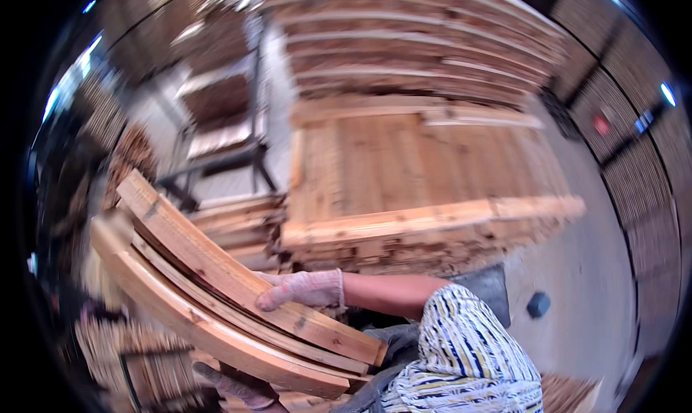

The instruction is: The person repeatedly picks up bundles of wooden planks from a lower rack and stacks them onto a higher pile. They use both hands to lift, turn, and align the planks, working continuously in a warehouse environment.

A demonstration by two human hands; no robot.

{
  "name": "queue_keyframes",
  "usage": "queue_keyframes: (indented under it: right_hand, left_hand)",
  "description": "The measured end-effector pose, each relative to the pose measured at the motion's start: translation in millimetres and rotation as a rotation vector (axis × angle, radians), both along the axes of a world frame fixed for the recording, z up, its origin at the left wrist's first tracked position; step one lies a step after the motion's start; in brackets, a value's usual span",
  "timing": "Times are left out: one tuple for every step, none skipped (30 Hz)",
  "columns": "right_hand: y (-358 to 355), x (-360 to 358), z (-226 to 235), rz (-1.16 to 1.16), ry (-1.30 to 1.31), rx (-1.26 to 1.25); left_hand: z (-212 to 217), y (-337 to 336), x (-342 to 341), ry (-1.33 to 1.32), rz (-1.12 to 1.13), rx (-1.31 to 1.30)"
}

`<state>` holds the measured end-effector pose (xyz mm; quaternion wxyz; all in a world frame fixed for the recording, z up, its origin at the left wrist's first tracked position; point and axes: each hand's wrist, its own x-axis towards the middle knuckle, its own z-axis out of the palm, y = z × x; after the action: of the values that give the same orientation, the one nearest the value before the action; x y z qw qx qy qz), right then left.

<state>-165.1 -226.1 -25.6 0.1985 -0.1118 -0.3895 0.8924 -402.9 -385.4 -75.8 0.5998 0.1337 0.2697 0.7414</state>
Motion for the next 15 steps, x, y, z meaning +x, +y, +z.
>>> queue_keyframes:
  right_hand:
    - [0,18,16,-0.02,0.029,-0.055]
    - [-8,49,33,-0.104,0.017,-0.076]
    - [-11,57,35,-0.179,0.003,-0.111]
    - [-11,67,36,-0.249,-0.009,-0.147]
    - [-14,83,43,-0.29,-0.052,-0.107]
    - [-18,100,50,-0.33,-0.112,-0.061]
    - [-23,119,58,-0.365,-0.173,-0.016]
    - [-30,139,52,-0.434,-0.223,-0.006]
    - [-36,155,47,-0.49,-0.268,0.01]
    - [-39,178,15,-0.62,-0.388,0.095]
    - [-49,220,5,-0.72,-0.475,0.179]
    - [-61,242,13,-0.764,-0.387,-0.044]
    - [-65,268,28,-0.78,-0.34,0.0]
    - [-68,286,42,-0.804,-0.282,0.018]
    - [-68,307,53,-0.822,-0.235,0.029]
  left_hand:
    - [7,11,22,0.347,0.068,0.034]
    - [19,28,50,0.733,0.118,0.041]
    - [14,51,56,1.054,0.201,0.023]
    - [3,71,54,0.69,-0.025,-0.022]
    - [3,77,60,0.348,-0.204,-0.097]
    - [11,81,78,0.319,-0.326,-0.126]
    - [23,88,98,0.221,-0.417,-0.09]
    - [20,98,114,0.326,-0.488,-0.126]
    - [17,109,125,0.436,-0.532,-0.156]
    - [32,116,151,0.381,-0.612,-0.164]
    - [37,114,195,0.308,-0.599,-0.106]
    - [42,114,228,0.259,-0.658,-0.089]
    - [51,118,264,0.209,-0.712,-0.069]
    - [55,127,288,0.204,-0.763,-0.097]
    - [58,137,314,0.186,-0.812,-0.133]
